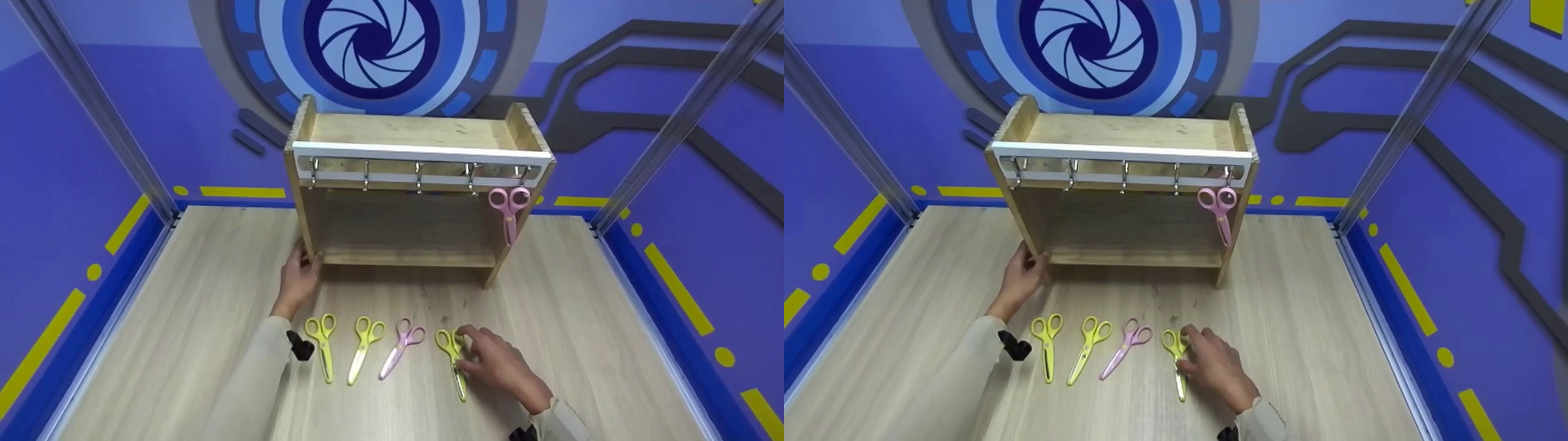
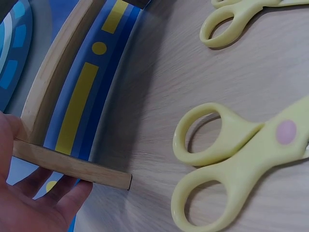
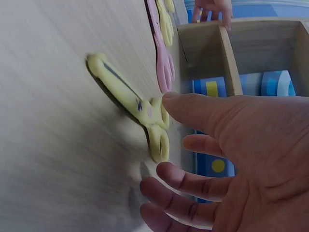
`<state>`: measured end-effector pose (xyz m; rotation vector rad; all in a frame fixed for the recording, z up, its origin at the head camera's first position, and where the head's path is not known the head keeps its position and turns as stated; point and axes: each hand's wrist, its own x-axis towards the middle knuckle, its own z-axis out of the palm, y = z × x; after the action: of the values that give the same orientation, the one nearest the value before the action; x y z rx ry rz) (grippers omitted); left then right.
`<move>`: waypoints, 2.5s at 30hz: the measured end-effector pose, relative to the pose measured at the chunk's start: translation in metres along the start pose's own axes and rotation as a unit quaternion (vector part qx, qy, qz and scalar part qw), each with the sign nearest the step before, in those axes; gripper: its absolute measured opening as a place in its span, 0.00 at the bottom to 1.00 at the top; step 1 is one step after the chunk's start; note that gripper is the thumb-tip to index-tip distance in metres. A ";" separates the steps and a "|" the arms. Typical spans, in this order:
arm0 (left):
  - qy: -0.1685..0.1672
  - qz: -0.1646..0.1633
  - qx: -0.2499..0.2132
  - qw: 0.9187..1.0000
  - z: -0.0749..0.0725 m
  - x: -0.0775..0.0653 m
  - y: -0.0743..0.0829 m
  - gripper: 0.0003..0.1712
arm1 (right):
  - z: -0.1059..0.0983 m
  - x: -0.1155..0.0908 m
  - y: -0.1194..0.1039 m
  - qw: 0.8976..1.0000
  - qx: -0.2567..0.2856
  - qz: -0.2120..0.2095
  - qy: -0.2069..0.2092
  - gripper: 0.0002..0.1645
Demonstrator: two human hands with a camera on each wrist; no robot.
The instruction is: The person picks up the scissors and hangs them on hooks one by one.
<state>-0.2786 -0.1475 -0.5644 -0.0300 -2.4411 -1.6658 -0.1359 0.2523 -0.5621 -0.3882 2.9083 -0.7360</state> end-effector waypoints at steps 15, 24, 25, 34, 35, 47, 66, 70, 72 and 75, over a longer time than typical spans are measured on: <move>0.005 -0.012 -0.004 1.000 0.000 0.001 0.002 0.36 | 0.020 -0.006 -0.010 1.000 0.002 0.014 -0.026 0.34; 0.004 -0.014 -0.002 1.000 0.000 0.001 0.001 0.35 | 0.023 -0.006 -0.010 0.999 0.004 0.026 -0.023 0.34; 0.003 -0.014 -0.002 1.000 0.000 0.001 0.001 0.35 | 0.023 -0.006 -0.010 0.999 0.007 0.028 -0.025 0.34; 0.000 -0.013 -0.004 1.000 0.000 0.000 0.000 0.35 | 0.017 -0.007 -0.008 0.999 -0.005 0.026 -0.035 0.32; 0.000 -0.012 -0.003 1.000 0.000 -0.001 0.000 0.35 | 0.016 -0.008 -0.007 0.999 -0.009 0.020 -0.031 0.32; -0.005 -0.006 0.001 1.000 0.000 -0.001 0.000 0.36 | 0.007 -0.013 0.001 0.997 -0.077 -0.019 0.023 0.27; -0.004 -0.009 0.001 1.000 -0.001 -0.001 0.001 0.36 | 0.006 -0.003 0.006 0.998 -0.036 0.043 0.031 0.27; -0.004 -0.009 -0.012 1.000 -0.001 -0.002 0.001 0.36 | 0.006 0.000 0.008 0.997 -0.037 0.064 0.032 0.17; -0.005 -0.011 -0.017 1.000 -0.001 -0.002 0.001 0.36 | 0.005 0.001 0.008 0.996 -0.040 0.070 0.033 0.13; -0.007 -0.013 -0.017 1.000 -0.001 -0.002 0.001 0.36 | 0.005 0.002 0.009 0.996 -0.041 0.078 0.033 0.11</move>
<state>-0.2767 -0.1478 -0.5632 -0.0142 -2.4339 -1.7245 -0.1388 0.2573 -0.5714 -0.1442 2.9950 -0.6185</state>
